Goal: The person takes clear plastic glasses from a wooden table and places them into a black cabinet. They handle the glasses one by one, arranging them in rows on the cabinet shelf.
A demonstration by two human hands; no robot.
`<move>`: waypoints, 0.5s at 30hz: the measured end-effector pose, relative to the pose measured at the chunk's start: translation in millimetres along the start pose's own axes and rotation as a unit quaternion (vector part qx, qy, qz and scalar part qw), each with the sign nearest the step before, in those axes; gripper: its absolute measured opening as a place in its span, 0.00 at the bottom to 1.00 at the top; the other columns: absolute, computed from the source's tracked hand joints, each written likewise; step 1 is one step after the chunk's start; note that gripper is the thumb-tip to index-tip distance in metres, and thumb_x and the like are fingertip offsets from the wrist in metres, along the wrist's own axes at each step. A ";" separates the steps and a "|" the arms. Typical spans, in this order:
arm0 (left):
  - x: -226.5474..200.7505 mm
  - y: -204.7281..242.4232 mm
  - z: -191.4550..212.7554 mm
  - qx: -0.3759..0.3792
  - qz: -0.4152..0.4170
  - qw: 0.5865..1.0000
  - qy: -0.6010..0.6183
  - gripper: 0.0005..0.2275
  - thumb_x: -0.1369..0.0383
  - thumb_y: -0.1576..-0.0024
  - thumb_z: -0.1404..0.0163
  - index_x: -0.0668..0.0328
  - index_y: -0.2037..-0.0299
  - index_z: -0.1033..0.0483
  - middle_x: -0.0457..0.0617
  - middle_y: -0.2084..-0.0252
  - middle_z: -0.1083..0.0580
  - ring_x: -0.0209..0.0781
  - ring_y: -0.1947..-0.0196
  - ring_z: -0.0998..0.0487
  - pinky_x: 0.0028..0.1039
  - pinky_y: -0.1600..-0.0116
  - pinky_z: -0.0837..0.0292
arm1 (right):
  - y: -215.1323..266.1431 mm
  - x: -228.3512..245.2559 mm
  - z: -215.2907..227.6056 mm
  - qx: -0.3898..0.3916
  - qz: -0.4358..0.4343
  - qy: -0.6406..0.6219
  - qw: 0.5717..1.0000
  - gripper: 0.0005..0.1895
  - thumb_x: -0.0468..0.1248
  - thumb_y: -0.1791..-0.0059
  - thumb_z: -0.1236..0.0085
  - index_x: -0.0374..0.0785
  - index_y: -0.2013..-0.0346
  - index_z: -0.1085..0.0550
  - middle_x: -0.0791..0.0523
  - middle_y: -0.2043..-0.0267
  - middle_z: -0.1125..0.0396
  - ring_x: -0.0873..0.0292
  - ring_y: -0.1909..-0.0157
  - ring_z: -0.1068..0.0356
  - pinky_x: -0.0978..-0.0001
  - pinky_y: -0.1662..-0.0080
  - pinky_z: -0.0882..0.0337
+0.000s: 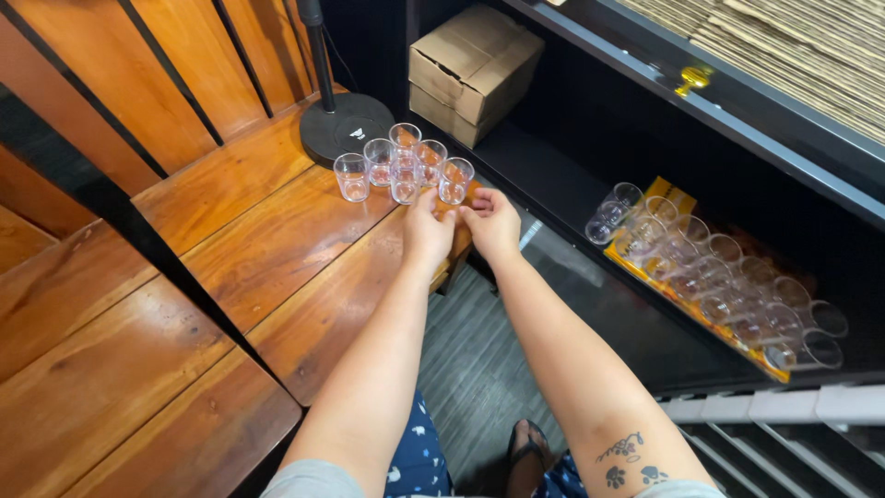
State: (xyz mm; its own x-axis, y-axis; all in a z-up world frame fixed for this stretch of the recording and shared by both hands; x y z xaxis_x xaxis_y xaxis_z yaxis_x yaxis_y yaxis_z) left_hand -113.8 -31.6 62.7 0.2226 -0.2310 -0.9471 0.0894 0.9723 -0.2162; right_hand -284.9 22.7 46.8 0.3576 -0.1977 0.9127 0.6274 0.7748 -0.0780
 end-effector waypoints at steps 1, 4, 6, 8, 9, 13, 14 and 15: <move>-12.8 2.7 7.1 -0.002 0.002 1.000 0.000 0.24 0.74 0.50 0.37 0.69 0.42 0.24 0.68 0.46 0.24 0.59 0.46 0.20 0.32 0.47 0.17 | -5.6 -0.9 -2.2 0.003 0.000 0.001 1.000 0.25 0.39 0.56 0.27 0.44 0.45 0.23 0.55 0.53 0.23 0.65 0.57 0.22 0.74 0.53 0.23; -31.4 1.8 12.8 0.015 0.004 1.000 0.012 0.26 0.76 0.49 0.40 0.73 0.38 0.28 0.74 0.44 0.26 0.65 0.44 0.22 0.37 0.44 0.18 | -19.5 4.4 -6.9 0.011 0.005 0.026 1.000 0.30 0.39 0.56 0.27 0.45 0.40 0.25 0.55 0.48 0.24 0.65 0.55 0.22 0.74 0.51 0.24; -8.1 -6.5 0.1 0.031 0.040 0.999 -0.016 0.28 0.70 0.47 0.40 0.61 0.34 0.30 0.65 0.44 0.24 0.52 0.47 0.18 0.30 0.45 0.17 | -21.5 15.2 -10.5 0.040 0.018 0.063 0.997 0.34 0.41 0.58 0.26 0.51 0.37 0.27 0.59 0.44 0.25 0.66 0.55 0.22 0.74 0.50 0.25; -9.2 -7.0 0.5 0.030 0.045 0.998 -0.019 0.27 0.70 0.47 0.40 0.59 0.34 0.29 0.65 0.44 0.24 0.53 0.48 0.18 0.30 0.46 0.17 | -24.5 16.6 -10.6 0.046 0.014 0.075 0.996 0.31 0.42 0.57 0.26 0.53 0.40 0.25 0.62 0.45 0.25 0.69 0.55 0.22 0.76 0.50 0.25; -10.1 -6.7 1.3 0.029 0.048 0.998 -0.021 0.26 0.70 0.46 0.40 0.58 0.34 0.28 0.65 0.45 0.24 0.53 0.48 0.18 0.31 0.47 0.17 | -25.5 17.8 -10.8 0.052 0.012 0.088 0.995 0.29 0.44 0.57 0.27 0.56 0.42 0.24 0.66 0.45 0.25 0.71 0.55 0.22 0.78 0.51 0.26; -8.0 -6.3 -4.9 0.026 0.060 0.998 0.005 0.26 0.71 0.46 0.41 0.58 0.34 0.28 0.65 0.43 0.25 0.57 0.45 0.20 0.32 0.44 0.18 | -23.5 22.7 -14.7 0.061 0.015 0.095 0.993 0.31 0.44 0.58 0.26 0.57 0.40 0.25 0.68 0.44 0.25 0.71 0.55 0.22 0.78 0.50 0.27; -6.4 -4.7 -7.2 0.035 0.074 0.997 -0.005 0.27 0.69 0.46 0.41 0.53 0.33 0.29 0.61 0.42 0.24 0.53 0.46 0.19 0.30 0.44 0.18 | -26.0 19.9 -16.8 0.062 0.018 0.084 0.994 0.31 0.43 0.58 0.26 0.57 0.40 0.25 0.68 0.45 0.25 0.71 0.55 0.22 0.78 0.51 0.26; -4.6 -2.3 -9.2 0.044 0.087 0.995 -0.016 0.28 0.67 0.46 0.42 0.47 0.32 0.30 0.58 0.41 0.24 0.48 0.47 0.18 0.28 0.44 0.18 | -27.8 16.8 -18.6 0.063 0.021 0.073 0.995 0.31 0.43 0.58 0.26 0.57 0.40 0.25 0.68 0.46 0.24 0.71 0.56 0.22 0.78 0.51 0.26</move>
State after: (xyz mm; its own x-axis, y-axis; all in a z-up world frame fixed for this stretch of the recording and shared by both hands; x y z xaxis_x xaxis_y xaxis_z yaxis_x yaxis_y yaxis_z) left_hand -123.9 -32.4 65.4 0.2723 -0.0621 -0.9602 0.1306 0.9911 -0.0271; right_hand -283.4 -13.4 56.9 0.4835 -0.2421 0.8412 0.5211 0.8517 -0.0545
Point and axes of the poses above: each hand's wrist, its own y-axis away from the middle knuckle, its own z-axis out of the back of the hand, x = y × z, the point moved 8 cm from there along -y, towards the middle knuckle
